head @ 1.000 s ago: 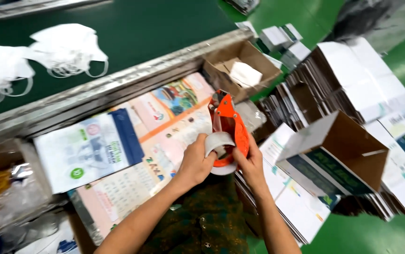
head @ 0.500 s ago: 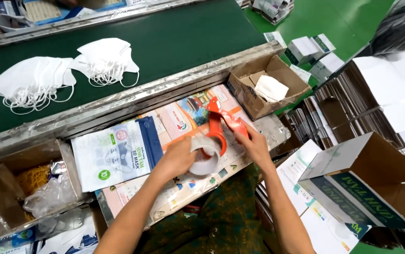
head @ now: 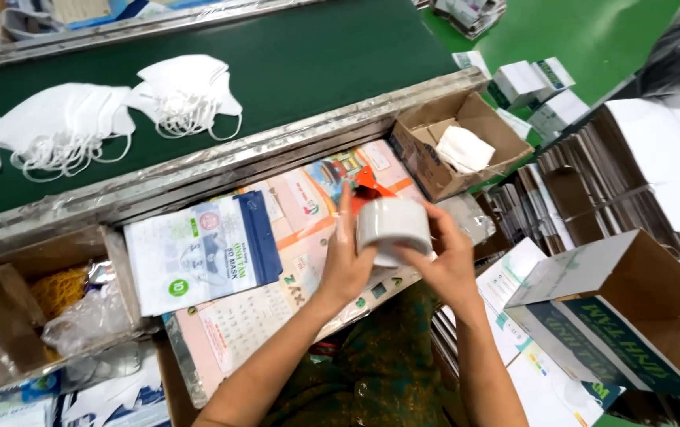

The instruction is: Packing face masks into plastic bags and organizing them on a conveyor belt in a factory setting.

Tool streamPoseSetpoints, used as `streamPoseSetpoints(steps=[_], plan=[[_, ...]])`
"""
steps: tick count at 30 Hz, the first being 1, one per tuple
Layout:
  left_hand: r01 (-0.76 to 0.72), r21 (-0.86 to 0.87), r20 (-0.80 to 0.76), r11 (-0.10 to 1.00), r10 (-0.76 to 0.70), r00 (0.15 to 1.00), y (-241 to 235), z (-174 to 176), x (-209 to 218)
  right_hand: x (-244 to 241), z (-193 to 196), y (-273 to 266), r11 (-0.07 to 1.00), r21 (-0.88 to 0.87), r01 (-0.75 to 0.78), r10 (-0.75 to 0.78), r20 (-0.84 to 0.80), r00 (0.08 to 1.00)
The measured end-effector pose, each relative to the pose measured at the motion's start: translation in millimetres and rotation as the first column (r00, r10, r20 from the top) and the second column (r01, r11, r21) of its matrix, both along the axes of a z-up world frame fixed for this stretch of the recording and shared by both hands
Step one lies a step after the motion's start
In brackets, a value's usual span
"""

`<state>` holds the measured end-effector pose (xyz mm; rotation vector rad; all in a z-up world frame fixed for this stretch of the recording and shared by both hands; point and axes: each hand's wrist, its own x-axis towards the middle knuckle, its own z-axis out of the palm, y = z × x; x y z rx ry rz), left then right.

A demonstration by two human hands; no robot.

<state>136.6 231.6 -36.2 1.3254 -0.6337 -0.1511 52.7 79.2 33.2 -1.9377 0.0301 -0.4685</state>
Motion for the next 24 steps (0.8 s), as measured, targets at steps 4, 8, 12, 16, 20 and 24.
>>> streamPoseSetpoints(steps=[4, 8, 12, 16, 20, 24], plan=[[0.268, -0.140, -0.200, 0.953, -0.292, 0.935, 2, 18, -7, -20, -49, -43, 0.982, 0.188, 0.032, -0.047, 0.072, 0.996], [0.464, 0.182, -0.190, 0.867, -0.432, 0.881, 12, -18, -19, -54, -67, -66, 0.841, 0.503, 0.200, -0.297, 0.120, 0.947], [0.299, 0.295, -0.144, 0.908, -0.267, 0.953, 12, -25, -22, -102, -120, -90, 0.598, 0.784, 0.166, -0.449, 0.156, 0.880], [0.219, 0.293, -0.035, 0.930, -0.219, 0.975, 10, -7, -22, -131, -126, -62, 0.486, 0.858, 0.168, -0.527, 0.134, 0.839], [0.046, 0.389, 0.151, 0.920, -0.113, 0.982, 6, -17, -26, -165, -202, -48, 0.086, 0.879, 0.469, -0.625, -0.319, 0.712], [-0.058, 0.556, 0.250, 0.829, -0.101, 0.963, 0, -47, -28, -169, -270, -42, -0.083, 0.871, 0.484, -0.504, -0.456, 0.734]])
